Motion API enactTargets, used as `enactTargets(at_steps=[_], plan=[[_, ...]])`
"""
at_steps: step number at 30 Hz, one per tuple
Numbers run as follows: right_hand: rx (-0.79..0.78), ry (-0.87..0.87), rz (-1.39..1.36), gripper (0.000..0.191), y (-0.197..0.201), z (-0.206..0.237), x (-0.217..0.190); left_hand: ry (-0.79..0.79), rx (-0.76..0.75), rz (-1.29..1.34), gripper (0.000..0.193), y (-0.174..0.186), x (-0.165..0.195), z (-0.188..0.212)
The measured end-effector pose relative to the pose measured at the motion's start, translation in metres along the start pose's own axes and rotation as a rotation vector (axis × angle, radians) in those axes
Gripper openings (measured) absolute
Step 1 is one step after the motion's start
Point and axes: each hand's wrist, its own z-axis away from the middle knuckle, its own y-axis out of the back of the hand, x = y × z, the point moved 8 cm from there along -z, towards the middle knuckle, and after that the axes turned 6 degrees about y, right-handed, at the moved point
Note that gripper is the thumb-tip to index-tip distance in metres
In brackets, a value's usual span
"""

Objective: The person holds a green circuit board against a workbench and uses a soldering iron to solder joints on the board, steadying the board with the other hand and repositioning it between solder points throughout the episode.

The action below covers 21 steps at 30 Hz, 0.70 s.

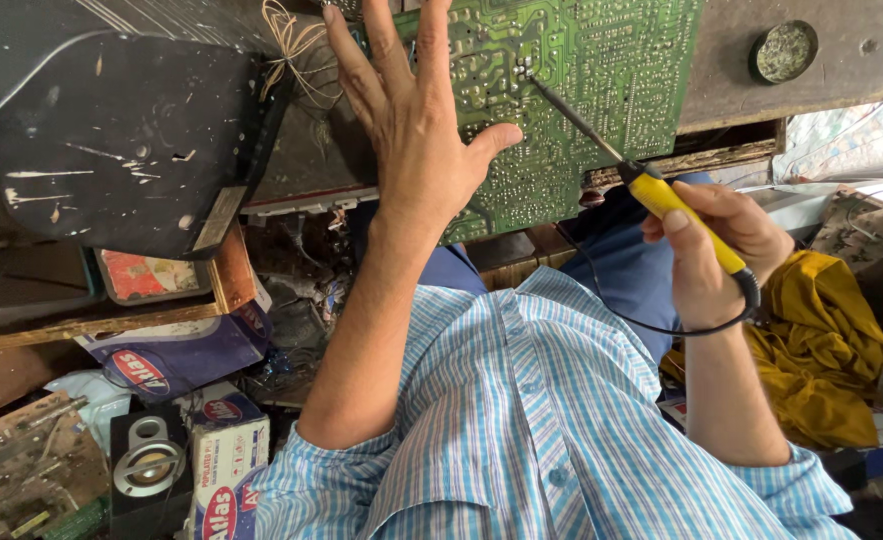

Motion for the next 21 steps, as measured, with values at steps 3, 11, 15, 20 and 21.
enactTargets(at_steps=[3,11,15,20,21], plan=[[0.068,-0.052,-0.234,0.017,0.002,0.004,0.017,0.004,-0.003,0.003,0.132,0.0,-0.001,0.0],[0.06,-0.036,-0.236,0.016,0.004,0.01,0.024,0.005,-0.001,-0.007,0.132,0.0,0.0,-0.001],[0.065,-0.044,-0.221,0.019,0.002,0.012,0.022,0.0,0.0,-0.006,0.133,0.0,0.0,-0.001],[0.064,-0.038,-0.223,0.02,0.0,0.014,0.021,0.003,0.0,-0.012,0.133,-0.002,-0.002,-0.001],[0.066,-0.034,-0.222,0.019,-0.001,0.014,0.022,0.007,-0.004,-0.012,0.133,-0.003,-0.002,-0.001]])
